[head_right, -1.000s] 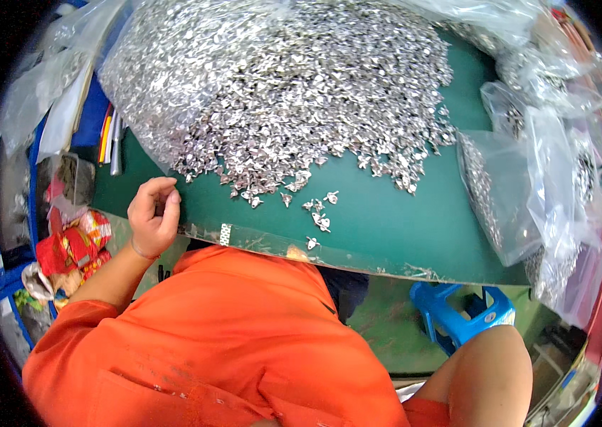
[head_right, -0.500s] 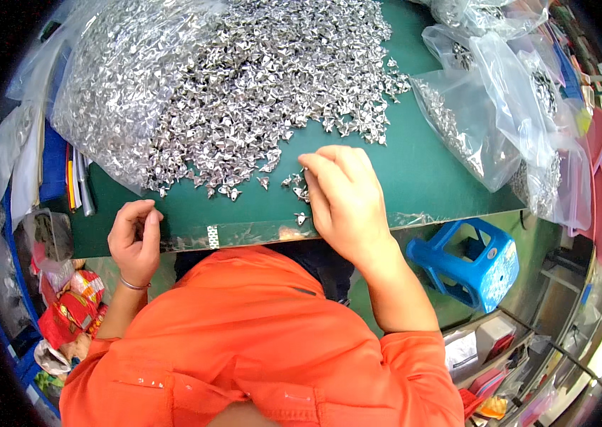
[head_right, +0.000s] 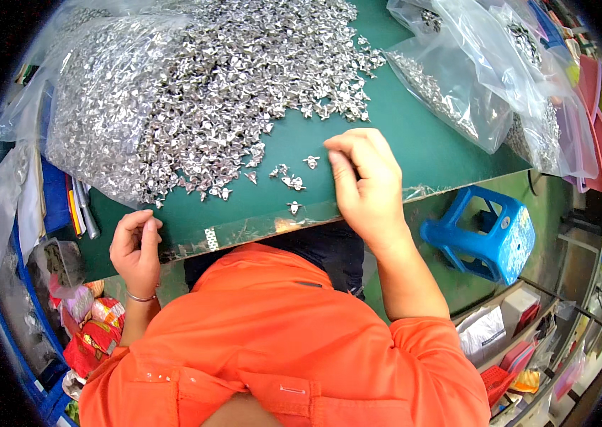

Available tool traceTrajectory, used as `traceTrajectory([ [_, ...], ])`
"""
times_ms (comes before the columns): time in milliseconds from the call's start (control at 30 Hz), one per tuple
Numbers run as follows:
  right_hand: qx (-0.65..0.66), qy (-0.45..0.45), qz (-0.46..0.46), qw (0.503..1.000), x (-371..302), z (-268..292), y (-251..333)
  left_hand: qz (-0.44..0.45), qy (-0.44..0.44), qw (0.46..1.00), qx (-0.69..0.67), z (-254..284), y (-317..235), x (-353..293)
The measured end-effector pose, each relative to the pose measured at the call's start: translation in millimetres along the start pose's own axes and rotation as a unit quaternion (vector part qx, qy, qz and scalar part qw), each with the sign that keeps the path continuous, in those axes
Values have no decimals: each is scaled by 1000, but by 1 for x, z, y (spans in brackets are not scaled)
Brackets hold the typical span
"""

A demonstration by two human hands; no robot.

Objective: The person sorts small silver metal pieces on a green table by hand, picking them individually from a large pile and grouping them into a smaller pile before placing them into a plastic bag.

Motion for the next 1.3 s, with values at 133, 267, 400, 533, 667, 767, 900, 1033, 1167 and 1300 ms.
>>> traceTrajectory([
  [133,31,-26,-37,999,-8,11,-5,-3,37,999,13,-2,2,0],
  [267,-26,6,29,999,-4,-5,9,-45,45,996,61,-6,-12,3],
  [400,-17,34,53,998,-3,-11,7,-106,47,991,71,-17,-36,7],
  [533,66,54,48,995,-9,-20,21,-181,69,979,69,-34,-62,4],
  [667,44,156,121,979,-23,-51,47,-287,131,948,27,-70,-98,0],
  [767,37,122,125,984,-19,-39,42,-288,190,932,107,-88,-98,1],
  [900,-5,96,108,989,-8,-12,25,-281,199,931,118,-91,-93,-1],
  [1033,-13,147,122,982,-8,-32,25,-297,244,908,164,-99,-101,-3],
  [1167,-33,184,84,979,-9,-30,22,-318,231,901,182,-100,-101,-6],
  [1300,-20,171,94,981,-6,-23,26,-282,219,922,151,-98,-96,-5],
])
Point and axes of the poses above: each hand's wrist, its own x-axis towards the middle knuckle, its own z-axis out of the back of the hand, y = z × x, the point moved 8 cm from there along x, towards the middle knuckle, and after that the axes turned 10 degrees about x, right-handed, at the moved point
